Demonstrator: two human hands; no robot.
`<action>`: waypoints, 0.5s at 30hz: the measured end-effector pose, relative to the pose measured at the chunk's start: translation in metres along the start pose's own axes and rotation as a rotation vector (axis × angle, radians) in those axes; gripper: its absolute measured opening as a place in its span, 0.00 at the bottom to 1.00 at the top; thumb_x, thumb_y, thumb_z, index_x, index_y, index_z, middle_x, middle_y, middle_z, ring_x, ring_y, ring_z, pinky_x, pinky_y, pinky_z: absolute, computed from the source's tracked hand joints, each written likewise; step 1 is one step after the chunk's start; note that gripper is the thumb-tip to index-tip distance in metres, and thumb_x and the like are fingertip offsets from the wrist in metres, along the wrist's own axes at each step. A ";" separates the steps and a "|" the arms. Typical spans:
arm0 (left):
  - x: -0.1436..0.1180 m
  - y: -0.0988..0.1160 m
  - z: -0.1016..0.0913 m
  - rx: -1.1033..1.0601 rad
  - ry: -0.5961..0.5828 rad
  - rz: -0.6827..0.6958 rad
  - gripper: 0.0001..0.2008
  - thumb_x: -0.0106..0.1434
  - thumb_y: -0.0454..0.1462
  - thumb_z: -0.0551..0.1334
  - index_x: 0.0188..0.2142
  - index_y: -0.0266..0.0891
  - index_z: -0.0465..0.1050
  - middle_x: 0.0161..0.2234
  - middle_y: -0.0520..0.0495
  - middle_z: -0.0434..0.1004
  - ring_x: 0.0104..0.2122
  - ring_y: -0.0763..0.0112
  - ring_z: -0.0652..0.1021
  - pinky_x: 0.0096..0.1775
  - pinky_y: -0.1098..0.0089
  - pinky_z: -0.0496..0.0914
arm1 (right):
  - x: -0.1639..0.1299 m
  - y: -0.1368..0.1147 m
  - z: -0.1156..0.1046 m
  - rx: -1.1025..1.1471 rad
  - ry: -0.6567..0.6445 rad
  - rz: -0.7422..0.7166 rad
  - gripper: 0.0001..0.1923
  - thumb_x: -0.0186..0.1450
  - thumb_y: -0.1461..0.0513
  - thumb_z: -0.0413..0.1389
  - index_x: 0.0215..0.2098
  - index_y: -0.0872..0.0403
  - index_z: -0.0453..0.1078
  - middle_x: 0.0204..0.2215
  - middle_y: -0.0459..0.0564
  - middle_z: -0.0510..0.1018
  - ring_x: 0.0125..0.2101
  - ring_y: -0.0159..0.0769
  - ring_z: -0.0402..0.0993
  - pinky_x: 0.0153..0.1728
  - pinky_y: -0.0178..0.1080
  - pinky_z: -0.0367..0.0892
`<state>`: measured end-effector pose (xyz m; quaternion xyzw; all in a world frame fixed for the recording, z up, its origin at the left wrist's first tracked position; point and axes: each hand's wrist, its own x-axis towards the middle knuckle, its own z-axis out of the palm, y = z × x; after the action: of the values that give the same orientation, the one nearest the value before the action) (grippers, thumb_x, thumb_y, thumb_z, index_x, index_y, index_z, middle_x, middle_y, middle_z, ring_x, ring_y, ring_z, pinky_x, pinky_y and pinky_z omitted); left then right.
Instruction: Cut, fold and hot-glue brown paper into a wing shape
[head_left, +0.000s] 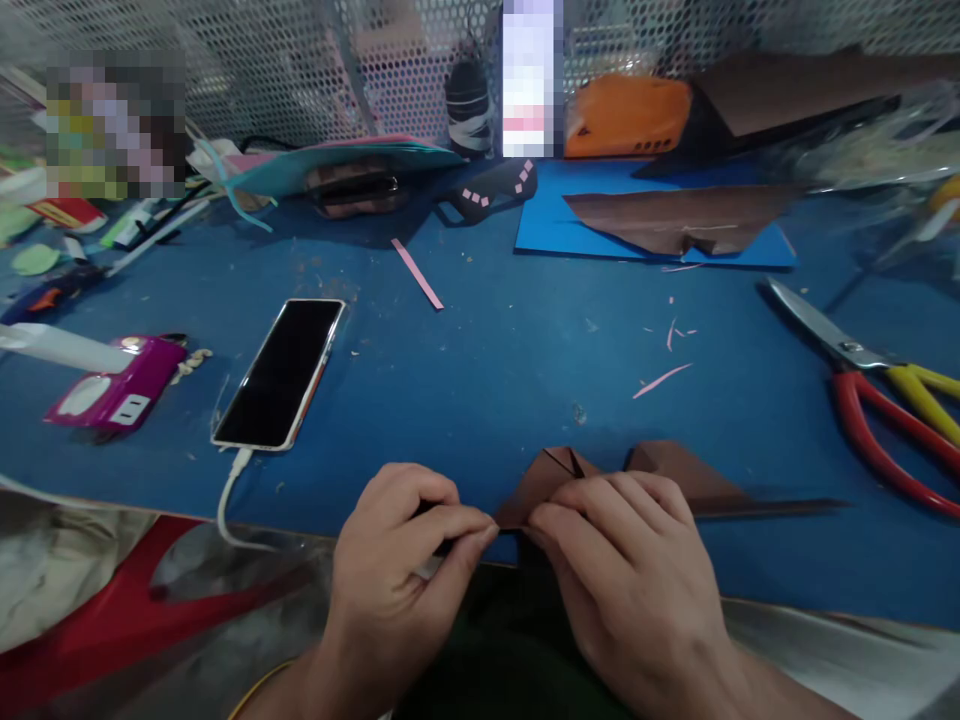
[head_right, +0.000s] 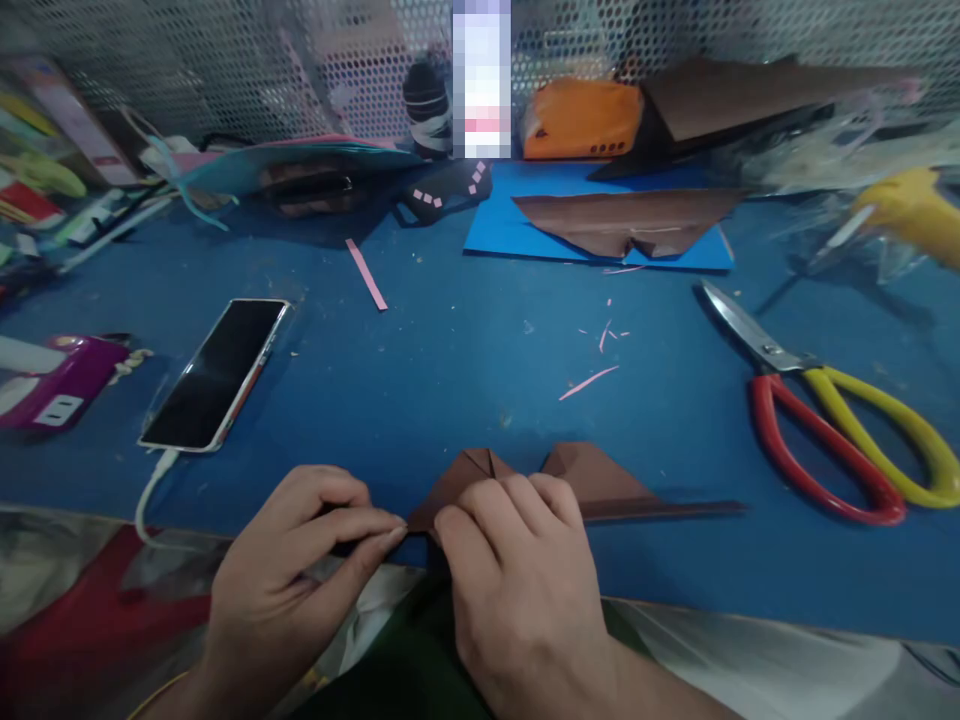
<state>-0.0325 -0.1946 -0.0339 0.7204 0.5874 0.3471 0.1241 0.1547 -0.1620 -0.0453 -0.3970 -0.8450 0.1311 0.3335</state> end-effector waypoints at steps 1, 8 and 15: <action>0.001 0.001 0.000 0.003 -0.012 -0.029 0.07 0.63 0.31 0.64 0.31 0.44 0.78 0.30 0.51 0.73 0.33 0.70 0.72 0.34 0.68 0.67 | 0.001 0.000 0.000 0.002 -0.015 0.015 0.13 0.70 0.67 0.49 0.31 0.54 0.73 0.27 0.47 0.74 0.29 0.35 0.65 0.36 0.41 0.53; 0.011 0.007 0.001 0.092 -0.170 -0.113 0.10 0.65 0.32 0.58 0.27 0.41 0.68 0.29 0.50 0.69 0.32 0.67 0.69 0.33 0.64 0.61 | 0.005 -0.002 0.002 -0.104 -0.023 -0.007 0.16 0.69 0.67 0.47 0.26 0.52 0.71 0.23 0.46 0.69 0.29 0.37 0.61 0.39 0.42 0.53; 0.010 0.004 0.004 0.120 -0.141 -0.102 0.08 0.66 0.34 0.59 0.29 0.41 0.68 0.31 0.49 0.70 0.35 0.65 0.70 0.36 0.64 0.62 | 0.003 -0.002 0.002 -0.205 0.013 -0.149 0.20 0.71 0.67 0.43 0.31 0.54 0.75 0.26 0.49 0.75 0.32 0.38 0.65 0.42 0.44 0.55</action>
<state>-0.0264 -0.1854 -0.0311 0.7182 0.6330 0.2531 0.1392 0.1506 -0.1607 -0.0440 -0.3660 -0.8788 0.0164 0.3056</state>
